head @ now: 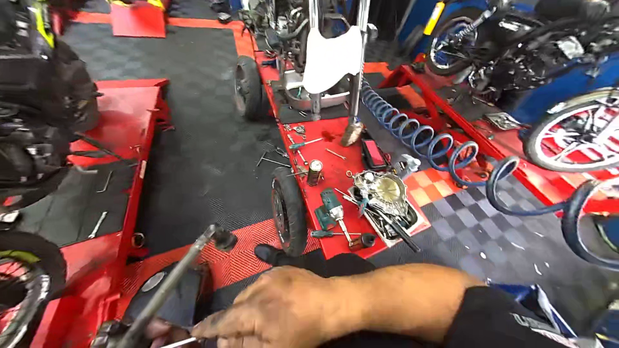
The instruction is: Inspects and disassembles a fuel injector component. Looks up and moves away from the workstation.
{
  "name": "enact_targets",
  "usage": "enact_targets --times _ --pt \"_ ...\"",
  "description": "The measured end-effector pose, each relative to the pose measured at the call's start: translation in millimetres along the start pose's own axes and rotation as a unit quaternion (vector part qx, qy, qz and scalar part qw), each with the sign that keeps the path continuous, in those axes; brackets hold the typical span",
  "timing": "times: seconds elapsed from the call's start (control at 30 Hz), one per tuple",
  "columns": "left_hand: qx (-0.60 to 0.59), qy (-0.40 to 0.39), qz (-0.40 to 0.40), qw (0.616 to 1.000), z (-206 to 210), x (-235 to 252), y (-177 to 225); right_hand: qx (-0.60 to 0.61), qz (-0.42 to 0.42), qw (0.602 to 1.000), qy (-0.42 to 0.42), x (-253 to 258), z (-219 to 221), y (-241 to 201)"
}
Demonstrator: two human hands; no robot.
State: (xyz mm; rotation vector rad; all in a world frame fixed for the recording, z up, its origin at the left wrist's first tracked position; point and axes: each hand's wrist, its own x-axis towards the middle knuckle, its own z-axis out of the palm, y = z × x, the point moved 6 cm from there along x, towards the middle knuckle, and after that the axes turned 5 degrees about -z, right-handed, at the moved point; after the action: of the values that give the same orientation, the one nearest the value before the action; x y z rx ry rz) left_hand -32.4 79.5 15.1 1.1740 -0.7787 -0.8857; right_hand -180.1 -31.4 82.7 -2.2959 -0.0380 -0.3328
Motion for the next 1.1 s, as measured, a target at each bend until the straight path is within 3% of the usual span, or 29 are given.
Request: enact_targets --times 0.07,0.2,0.4,0.57,0.77,1.0,1.1 --pt "-0.015 -0.005 0.003 1.000 1.7 1.6 -2.8 0.011 0.004 1.000 0.002 -1.9 1.8 2.1" --pt "-0.033 0.000 0.006 0.999 5.7 2.9 -4.1 -0.125 0.003 0.992 0.015 -5.4 6.7 -1.3" --pt "-0.015 0.050 0.022 0.998 6.1 3.0 1.8 0.024 0.030 0.999 0.024 -0.7 15.8 12.1" --pt "-0.080 0.080 0.052 0.992 1.7 5.1 3.7 0.023 0.063 0.998 0.002 -3.2 13.0 20.9" --pt "-0.126 0.040 0.040 0.990 -8.8 7.2 3.6 0.000 0.126 0.992 -0.012 -8.4 9.3 33.4" --pt "-0.097 0.130 0.019 0.987 -19.2 7.0 12.7 -0.032 0.078 0.995 0.055 -5.2 6.0 36.9" --pt "-0.115 0.104 0.022 0.988 -22.1 7.9 16.8 -0.026 0.044 0.996 0.077 0.4 3.5 33.3"
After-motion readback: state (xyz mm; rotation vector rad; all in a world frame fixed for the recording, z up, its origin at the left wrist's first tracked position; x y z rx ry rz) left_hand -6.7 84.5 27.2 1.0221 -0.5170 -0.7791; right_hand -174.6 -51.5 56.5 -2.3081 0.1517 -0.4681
